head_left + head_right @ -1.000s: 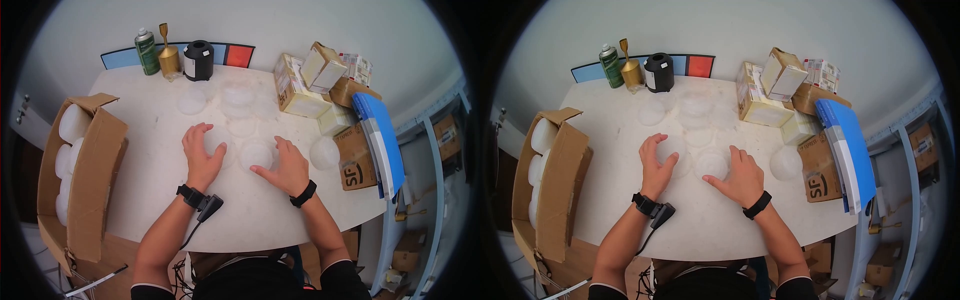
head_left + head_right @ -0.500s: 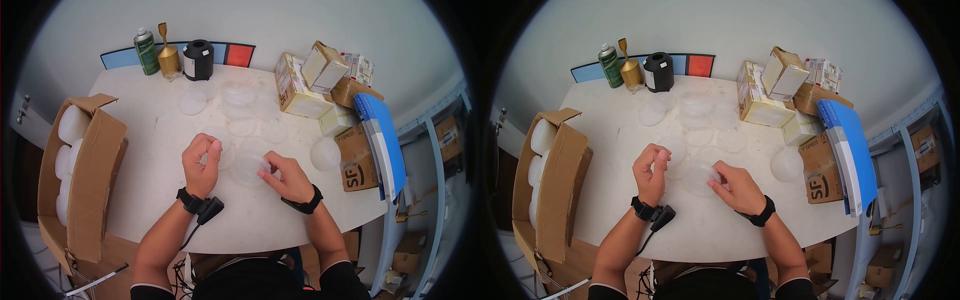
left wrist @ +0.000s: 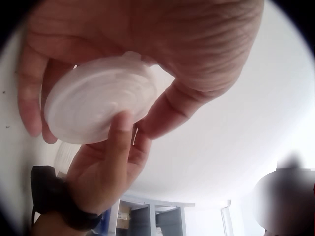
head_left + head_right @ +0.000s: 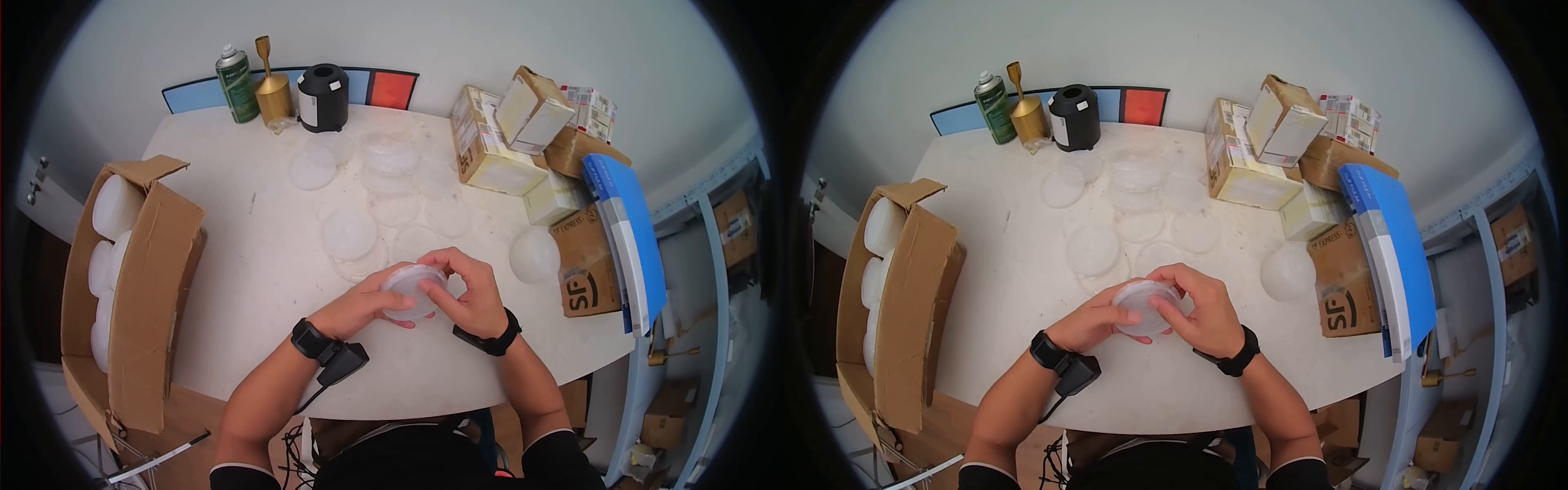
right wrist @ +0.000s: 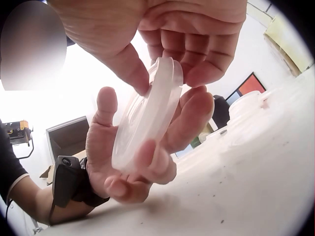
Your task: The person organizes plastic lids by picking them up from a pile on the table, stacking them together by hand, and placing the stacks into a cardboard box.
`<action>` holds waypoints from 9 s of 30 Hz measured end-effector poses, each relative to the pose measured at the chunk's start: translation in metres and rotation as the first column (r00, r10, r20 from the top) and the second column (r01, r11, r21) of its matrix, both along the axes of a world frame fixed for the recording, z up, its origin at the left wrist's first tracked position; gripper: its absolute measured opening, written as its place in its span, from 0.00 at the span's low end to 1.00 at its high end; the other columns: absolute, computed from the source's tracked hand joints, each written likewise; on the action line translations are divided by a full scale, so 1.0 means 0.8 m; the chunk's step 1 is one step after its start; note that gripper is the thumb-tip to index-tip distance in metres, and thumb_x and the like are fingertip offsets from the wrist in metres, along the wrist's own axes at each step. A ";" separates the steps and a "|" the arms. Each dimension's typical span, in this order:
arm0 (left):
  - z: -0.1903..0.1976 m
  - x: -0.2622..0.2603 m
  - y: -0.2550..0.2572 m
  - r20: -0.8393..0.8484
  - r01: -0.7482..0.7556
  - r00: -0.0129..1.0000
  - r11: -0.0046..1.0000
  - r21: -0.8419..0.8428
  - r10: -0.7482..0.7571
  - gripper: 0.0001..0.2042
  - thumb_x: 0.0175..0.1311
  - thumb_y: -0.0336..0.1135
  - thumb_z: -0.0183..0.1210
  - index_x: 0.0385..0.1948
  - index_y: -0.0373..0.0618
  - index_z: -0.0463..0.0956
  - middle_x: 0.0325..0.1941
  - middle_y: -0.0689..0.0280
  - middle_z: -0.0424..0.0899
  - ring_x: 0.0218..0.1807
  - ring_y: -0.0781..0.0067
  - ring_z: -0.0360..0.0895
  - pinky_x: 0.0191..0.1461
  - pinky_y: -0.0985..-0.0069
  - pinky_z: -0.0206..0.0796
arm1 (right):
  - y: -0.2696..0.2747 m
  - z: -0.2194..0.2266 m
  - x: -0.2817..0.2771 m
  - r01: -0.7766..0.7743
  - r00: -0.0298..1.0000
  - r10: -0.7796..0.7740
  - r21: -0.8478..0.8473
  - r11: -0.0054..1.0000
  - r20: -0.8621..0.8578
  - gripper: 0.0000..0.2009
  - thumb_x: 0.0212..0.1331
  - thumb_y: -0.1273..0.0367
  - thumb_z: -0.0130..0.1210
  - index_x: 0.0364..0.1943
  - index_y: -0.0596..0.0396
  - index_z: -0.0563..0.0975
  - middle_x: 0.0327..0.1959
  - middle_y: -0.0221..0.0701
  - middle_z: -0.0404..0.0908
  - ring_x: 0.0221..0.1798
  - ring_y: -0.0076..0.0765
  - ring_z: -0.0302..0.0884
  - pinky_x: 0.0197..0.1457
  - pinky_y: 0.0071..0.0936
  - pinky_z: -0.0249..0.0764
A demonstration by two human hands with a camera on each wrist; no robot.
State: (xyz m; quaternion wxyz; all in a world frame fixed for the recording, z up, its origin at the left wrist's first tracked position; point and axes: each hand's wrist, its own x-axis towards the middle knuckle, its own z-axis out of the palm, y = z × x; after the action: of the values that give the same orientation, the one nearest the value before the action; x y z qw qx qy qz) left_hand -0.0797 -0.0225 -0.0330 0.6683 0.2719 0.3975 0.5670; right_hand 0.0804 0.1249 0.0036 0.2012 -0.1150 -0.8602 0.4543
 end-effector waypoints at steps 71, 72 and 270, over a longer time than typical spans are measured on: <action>-0.029 -0.007 0.014 -0.192 -0.353 0.900 0.912 0.208 0.392 0.07 0.78 0.34 0.52 0.41 0.41 0.75 0.42 0.69 0.82 0.43 0.82 0.76 0.49 0.77 0.71 | 0.021 -0.037 0.001 0.094 0.985 -0.160 -0.596 0.798 -0.059 0.09 0.69 0.76 0.58 0.49 0.60 0.75 0.37 0.27 0.82 0.41 0.18 0.77 0.49 0.19 0.72; -0.030 -0.008 0.012 -0.192 -0.355 0.900 0.913 0.201 0.392 0.07 0.78 0.34 0.52 0.41 0.40 0.75 0.42 0.69 0.82 0.43 0.83 0.76 0.49 0.77 0.71 | 0.021 -0.038 -0.001 0.087 0.987 -0.152 -0.610 0.787 -0.055 0.09 0.69 0.76 0.59 0.49 0.60 0.75 0.39 0.28 0.82 0.42 0.18 0.78 0.50 0.20 0.73; -0.034 0.023 -0.003 -0.052 -0.309 0.933 0.866 0.392 0.356 0.39 0.65 0.56 0.66 0.70 0.45 0.58 0.65 0.61 0.70 0.62 0.71 0.70 0.62 0.71 0.68 | -0.040 -0.011 -0.008 -0.081 0.995 0.096 0.295 0.952 -0.037 0.37 0.43 0.63 0.78 0.58 0.54 0.70 0.70 0.46 0.64 0.68 0.52 0.66 0.58 0.40 0.78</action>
State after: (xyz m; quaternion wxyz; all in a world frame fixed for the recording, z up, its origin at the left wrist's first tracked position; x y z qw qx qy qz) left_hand -0.0615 -0.0248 -0.0604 0.4696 0.3570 0.3620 0.7218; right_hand 0.0737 0.0930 -0.0056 0.2172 -0.0337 -0.9170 0.3329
